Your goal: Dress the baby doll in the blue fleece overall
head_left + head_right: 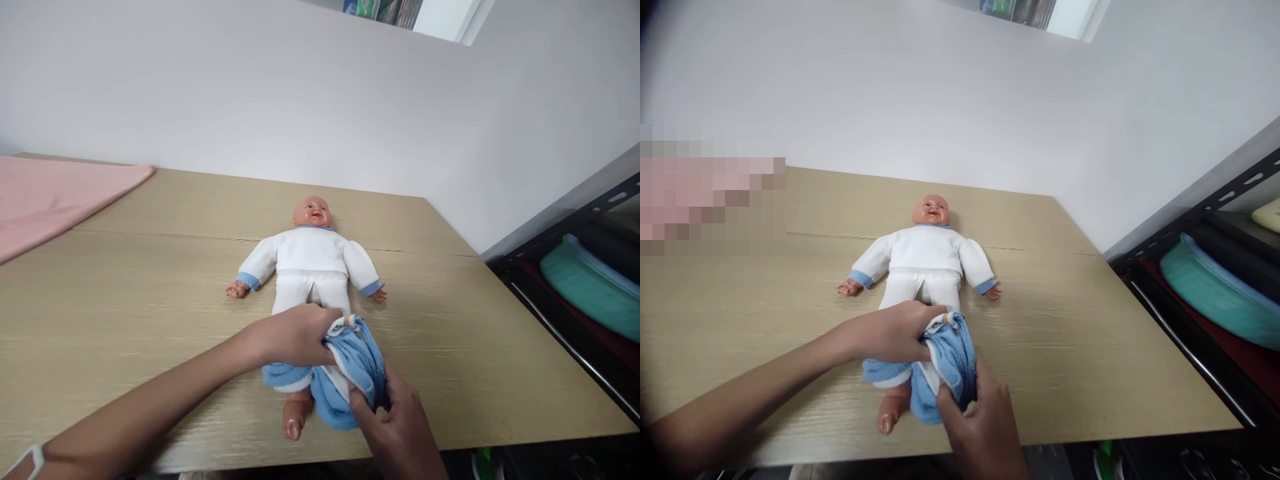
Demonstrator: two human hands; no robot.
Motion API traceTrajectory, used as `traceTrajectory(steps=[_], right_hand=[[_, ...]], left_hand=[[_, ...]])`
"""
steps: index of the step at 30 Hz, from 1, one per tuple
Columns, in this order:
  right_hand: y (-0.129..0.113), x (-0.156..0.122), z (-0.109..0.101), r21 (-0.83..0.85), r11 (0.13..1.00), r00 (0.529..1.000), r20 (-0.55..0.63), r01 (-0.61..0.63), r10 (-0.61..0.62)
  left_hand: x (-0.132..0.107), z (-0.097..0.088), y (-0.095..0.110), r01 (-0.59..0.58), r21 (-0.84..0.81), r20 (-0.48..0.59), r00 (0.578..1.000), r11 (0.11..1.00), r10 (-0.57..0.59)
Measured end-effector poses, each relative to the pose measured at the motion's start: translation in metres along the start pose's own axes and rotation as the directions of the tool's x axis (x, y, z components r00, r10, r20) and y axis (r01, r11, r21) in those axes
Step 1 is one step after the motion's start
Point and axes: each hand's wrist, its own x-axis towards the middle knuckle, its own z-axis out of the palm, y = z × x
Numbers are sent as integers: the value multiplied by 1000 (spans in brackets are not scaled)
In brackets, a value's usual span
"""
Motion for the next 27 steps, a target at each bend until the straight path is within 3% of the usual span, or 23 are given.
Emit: traceTrajectory(steps=[3,8,11,14,18,22,24,27], right_hand=[[17,-22,18,-12,998,997,-52,65,-65],[47,-49,45,-176,974,938,-290,144,-191],[51,-51,45,-268,931,894,-305,249,-327],[50,-44,40,-337,901,848,-358,274,-391],[59,-38,42,-147,965,867,-426,215,-258],[73,-39,49,87,995,932,-362,47,-12],[78,-39,51,160,986,936,-337,-48,100],[80,-35,51,198,977,943,-301,-85,143]], left_hand=[[-1,8,2,38,151,-35,999,988,-33],[-2,16,3,-3,258,-11,1000,966,6],[-4,17,5,18,289,16,1000,957,-24],[-4,20,5,21,294,17,999,956,-27],[-3,24,1,-8,263,40,999,965,-2],[-2,18,0,14,134,73,997,991,-24],[-2,12,1,38,29,95,995,999,-41],[-1,5,2,38,-112,88,996,993,-28]])
